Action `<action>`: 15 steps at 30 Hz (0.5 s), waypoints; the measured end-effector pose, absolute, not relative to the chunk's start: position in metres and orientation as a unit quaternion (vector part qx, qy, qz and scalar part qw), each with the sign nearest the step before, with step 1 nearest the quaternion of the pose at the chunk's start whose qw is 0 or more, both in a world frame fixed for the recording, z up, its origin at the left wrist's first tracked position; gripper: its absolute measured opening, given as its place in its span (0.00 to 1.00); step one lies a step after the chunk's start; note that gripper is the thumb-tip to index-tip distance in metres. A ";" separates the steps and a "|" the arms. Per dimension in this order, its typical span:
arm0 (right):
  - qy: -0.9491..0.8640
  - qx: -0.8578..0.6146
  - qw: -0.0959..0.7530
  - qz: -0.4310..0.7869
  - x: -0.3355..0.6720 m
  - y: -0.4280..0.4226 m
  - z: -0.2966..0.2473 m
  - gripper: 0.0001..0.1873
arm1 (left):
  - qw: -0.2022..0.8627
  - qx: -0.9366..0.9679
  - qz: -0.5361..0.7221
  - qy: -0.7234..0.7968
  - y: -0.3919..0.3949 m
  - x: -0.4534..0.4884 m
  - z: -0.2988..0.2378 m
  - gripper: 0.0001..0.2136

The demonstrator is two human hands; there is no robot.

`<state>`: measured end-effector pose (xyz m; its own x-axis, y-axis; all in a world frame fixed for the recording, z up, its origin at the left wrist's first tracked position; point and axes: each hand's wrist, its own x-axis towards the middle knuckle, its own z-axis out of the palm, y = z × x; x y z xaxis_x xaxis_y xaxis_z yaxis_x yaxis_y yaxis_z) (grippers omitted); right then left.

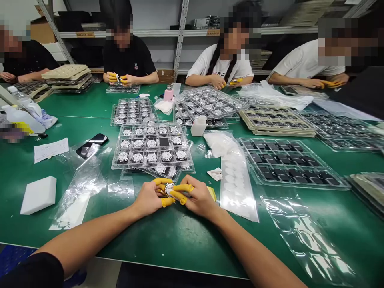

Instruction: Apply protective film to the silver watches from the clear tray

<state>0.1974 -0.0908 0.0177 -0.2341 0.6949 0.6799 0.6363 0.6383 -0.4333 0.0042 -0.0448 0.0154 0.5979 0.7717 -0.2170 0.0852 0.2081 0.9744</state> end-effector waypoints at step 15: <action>-0.741 -0.523 0.419 -0.029 0.220 -0.091 0.028 0.08 | 0.683 0.547 0.282 0.395 -0.045 0.006 0.022 0.29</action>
<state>0.2200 -0.0905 0.0280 -0.1009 0.7514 0.6520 0.8003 0.4507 -0.3955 0.0056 -0.0448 0.0219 0.5299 0.8159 -0.2312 0.0468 0.2441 0.9686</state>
